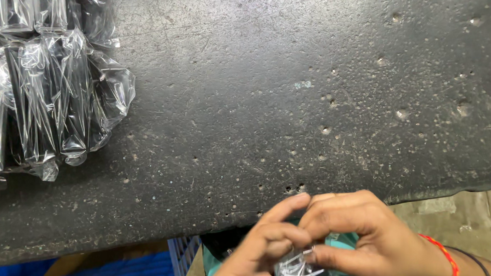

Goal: The person places black rectangular components into clear plastic bags, seals them, and stacks them on a workbench. The person repeats this process for several components, occasionally inspecting them before packaging.

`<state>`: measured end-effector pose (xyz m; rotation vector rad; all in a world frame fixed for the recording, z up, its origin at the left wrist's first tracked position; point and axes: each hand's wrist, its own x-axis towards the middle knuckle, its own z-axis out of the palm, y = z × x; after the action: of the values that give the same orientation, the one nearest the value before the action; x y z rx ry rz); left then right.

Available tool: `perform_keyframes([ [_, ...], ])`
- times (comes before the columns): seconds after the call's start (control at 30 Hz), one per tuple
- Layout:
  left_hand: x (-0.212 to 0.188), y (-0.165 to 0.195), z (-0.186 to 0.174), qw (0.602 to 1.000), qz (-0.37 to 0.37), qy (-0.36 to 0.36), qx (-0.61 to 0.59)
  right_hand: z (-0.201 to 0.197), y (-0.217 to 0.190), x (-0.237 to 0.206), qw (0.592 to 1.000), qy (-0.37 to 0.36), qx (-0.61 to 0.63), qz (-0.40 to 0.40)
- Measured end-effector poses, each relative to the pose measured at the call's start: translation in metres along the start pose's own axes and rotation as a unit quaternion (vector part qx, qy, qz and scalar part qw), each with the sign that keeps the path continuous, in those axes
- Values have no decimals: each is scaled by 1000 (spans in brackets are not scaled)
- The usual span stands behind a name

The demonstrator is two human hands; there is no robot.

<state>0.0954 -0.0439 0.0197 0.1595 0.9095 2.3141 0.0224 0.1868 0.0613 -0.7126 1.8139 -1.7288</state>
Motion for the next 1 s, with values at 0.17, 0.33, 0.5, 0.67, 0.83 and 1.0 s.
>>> perform_keyframes([
  [0.17,-9,-1,1,987,-28,138,-81,2,5,1,999,8,32,24],
  [0.33,-1,-20,5,985,-1,161,-69,2,8,-4,1000,8,17,18],
  [0.5,7,-5,12,983,-24,181,23,6,12,-7,1000,14,1,-1],
  [0.67,10,15,10,976,-59,153,144,8,13,-7,1000,3,18,20],
  [0.83,11,23,7,965,-45,116,232,9,7,-4,998,4,53,46],
  [1.0,19,36,13,972,-109,122,167,5,-5,-2,999,-35,21,-34],
])
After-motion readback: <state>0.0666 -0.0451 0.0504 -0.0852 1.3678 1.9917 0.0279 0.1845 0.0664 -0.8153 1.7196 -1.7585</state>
